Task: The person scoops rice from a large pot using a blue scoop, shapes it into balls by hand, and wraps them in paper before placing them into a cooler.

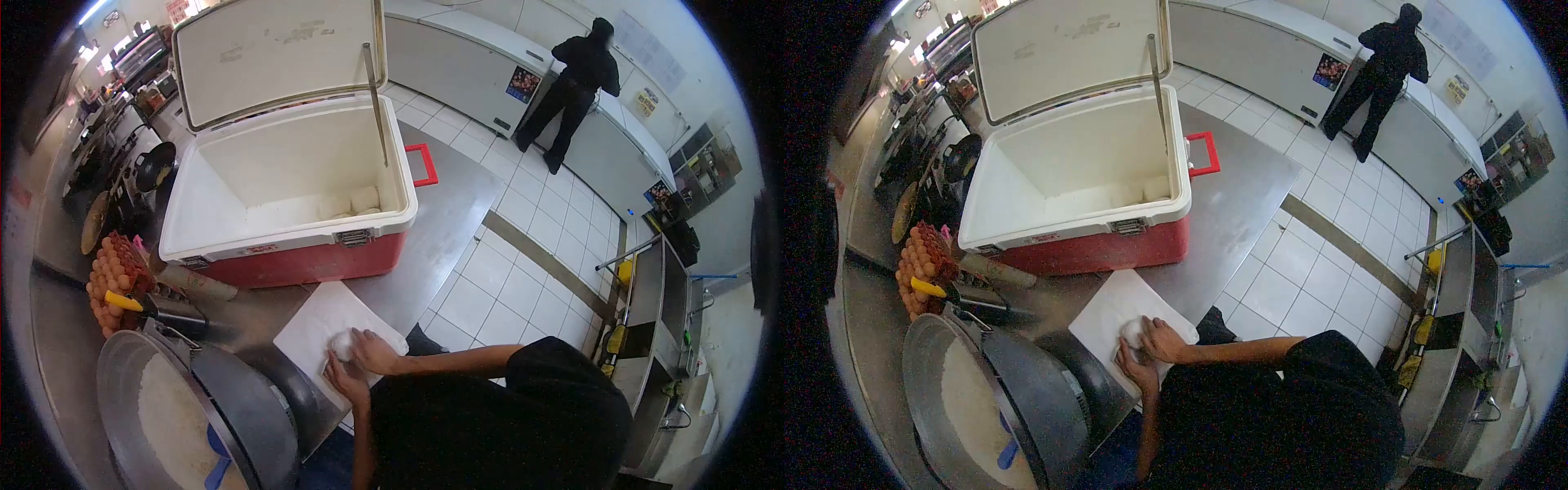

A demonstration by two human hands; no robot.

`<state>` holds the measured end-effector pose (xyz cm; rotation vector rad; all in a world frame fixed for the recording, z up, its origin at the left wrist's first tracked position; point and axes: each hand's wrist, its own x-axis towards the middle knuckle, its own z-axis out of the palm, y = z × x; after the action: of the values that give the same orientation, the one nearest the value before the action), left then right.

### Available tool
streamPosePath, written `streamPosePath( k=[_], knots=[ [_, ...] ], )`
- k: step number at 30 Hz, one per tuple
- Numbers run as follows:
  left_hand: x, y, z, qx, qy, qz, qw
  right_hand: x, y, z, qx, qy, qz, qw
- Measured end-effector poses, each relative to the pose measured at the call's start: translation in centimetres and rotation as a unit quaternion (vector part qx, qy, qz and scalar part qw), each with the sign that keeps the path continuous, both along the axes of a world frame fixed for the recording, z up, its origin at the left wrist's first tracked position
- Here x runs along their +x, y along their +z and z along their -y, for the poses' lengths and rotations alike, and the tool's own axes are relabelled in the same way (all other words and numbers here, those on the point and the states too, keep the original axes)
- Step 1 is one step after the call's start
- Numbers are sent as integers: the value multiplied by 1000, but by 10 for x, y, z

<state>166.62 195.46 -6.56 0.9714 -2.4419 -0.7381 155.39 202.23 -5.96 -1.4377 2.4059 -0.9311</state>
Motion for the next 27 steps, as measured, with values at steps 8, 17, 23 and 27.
streamPosePath(
  k=[8, 17, 23, 27],
  knots=[
    [-44, 29, 35, 516, 123, -333, 780, -24, -7, 39, -119, -213, 570, 784],
    [-79, 186, 4, 268, 12, -390, 881, -32, 190, 31, -303, -69, 459, 832],
    [-86, 259, -6, 302, -26, -474, 826, -47, 295, 30, -422, 0, 356, 834],
    [-95, 288, -25, 293, -55, -586, 753, -89, 344, 13, -347, 125, 390, 843]
  ],
)
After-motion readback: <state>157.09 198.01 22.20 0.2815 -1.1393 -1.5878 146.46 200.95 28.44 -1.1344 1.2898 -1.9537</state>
